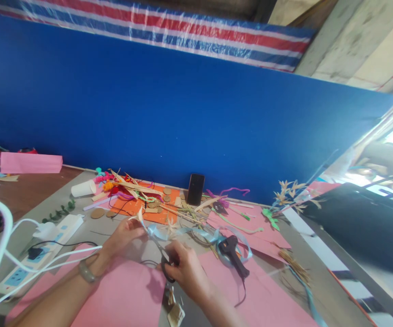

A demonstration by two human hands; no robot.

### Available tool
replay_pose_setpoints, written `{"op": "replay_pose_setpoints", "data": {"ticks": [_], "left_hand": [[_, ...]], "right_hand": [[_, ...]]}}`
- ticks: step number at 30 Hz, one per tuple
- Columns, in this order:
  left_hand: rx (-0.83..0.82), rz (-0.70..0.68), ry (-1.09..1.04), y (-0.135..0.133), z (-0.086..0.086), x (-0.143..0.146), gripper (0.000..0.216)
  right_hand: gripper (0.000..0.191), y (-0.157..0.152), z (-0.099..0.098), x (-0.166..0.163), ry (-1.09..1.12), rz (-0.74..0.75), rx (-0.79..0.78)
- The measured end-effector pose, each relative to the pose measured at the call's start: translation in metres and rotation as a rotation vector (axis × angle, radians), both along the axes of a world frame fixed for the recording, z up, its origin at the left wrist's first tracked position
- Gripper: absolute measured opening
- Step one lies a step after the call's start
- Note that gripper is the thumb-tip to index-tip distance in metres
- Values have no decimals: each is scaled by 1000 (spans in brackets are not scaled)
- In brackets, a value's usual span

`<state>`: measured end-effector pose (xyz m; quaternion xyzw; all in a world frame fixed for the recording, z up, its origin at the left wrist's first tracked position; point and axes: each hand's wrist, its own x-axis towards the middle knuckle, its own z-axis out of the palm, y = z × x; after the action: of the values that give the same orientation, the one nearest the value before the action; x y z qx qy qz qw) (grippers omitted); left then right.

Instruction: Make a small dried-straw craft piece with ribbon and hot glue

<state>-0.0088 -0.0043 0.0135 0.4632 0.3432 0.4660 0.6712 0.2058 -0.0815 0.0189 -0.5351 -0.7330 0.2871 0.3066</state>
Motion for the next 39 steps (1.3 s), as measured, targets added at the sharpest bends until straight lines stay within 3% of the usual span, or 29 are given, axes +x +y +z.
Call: {"op": "replay_pose_setpoints", "data": {"ticks": [6, 11, 21, 30, 39], "left_hand": [[-1, 12, 1, -1, 2, 0, 12], [35, -12, -30, 1, -5, 0, 14], [27, -27, -33, -2, -6, -1, 16], [56, -49, 14, -3, -9, -1, 18], [31, -51, 19, -5, -8, 2, 16]], "right_hand": [[16, 0, 1, 0, 31, 5, -23], [14, -1, 8, -1, 52, 15, -26], [10, -5, 9, 5, -72, -2, -4], [27, -5, 35, -3, -206, 29, -14], [27, 3, 31, -5, -153, 53, -34]]}}
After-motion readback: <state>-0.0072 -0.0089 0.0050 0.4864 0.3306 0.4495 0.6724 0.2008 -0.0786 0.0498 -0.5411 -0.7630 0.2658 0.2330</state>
